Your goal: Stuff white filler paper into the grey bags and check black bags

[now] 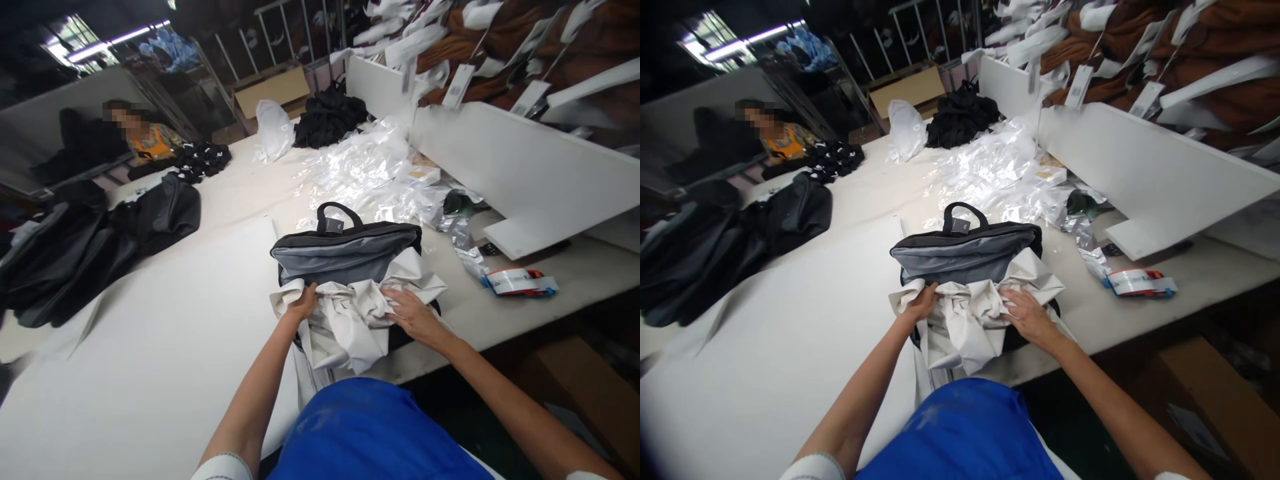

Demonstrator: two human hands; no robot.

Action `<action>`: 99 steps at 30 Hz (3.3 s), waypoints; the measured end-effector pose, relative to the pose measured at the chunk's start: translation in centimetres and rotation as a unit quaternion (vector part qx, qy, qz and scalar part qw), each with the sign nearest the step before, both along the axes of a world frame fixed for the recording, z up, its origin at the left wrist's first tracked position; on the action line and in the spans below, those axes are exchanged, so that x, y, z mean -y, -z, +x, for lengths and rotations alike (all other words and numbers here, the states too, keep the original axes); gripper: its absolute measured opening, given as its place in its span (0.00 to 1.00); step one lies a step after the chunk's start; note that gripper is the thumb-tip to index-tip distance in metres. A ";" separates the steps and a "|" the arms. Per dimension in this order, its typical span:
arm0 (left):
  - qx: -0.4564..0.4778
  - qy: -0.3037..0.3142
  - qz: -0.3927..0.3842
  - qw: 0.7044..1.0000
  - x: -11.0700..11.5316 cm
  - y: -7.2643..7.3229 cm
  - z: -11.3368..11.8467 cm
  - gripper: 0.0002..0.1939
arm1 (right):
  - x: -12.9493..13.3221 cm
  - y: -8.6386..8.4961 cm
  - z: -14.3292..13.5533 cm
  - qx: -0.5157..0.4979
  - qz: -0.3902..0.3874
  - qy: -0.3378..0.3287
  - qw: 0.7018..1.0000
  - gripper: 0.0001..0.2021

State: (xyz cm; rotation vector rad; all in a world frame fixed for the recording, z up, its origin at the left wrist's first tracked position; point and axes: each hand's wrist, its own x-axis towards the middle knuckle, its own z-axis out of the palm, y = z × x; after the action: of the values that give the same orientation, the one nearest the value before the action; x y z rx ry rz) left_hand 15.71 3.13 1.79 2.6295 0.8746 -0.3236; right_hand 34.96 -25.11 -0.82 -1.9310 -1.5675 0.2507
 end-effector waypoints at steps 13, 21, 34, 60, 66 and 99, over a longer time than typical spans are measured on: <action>-0.018 -0.074 0.116 0.990 0.0 2.0 1.0 0.15 | 1.7 4.1 5.7 -0.114 -0.017 0.126 0.985 0.15; 0.163 -0.062 0.084 0.981 4.2 -0.8 -3.3 0.23 | 3.0 0.5 1.5 -0.142 -0.029 0.204 0.968 0.40; 0.075 0.060 0.038 0.995 9.5 2.6 -5.6 0.30 | -4.7 0.9 2.2 0.080 0.032 0.242 0.966 0.10; 0.059 0.110 -0.008 0.992 7.7 2.6 -6.4 0.26 | -0.7 4.3 3.1 0.198 -0.042 0.069 0.977 0.21; 0.051 0.127 0.105 0.985 3.4 2.7 -6.8 0.27 | 0.1 5.3 3.2 0.303 0.057 0.141 0.941 0.14; -0.002 0.146 -0.034 0.989 7.0 4.0 2.7 0.36 | 0.5 5.8 4.2 0.058 -0.036 0.041 0.997 0.11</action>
State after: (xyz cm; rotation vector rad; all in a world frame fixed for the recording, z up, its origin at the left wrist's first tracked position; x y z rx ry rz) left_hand 18.37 -3.86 -2.17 2.6912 0.4662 -0.4250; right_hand 39.15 -25.61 -6.62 -2.0949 -1.5674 0.1652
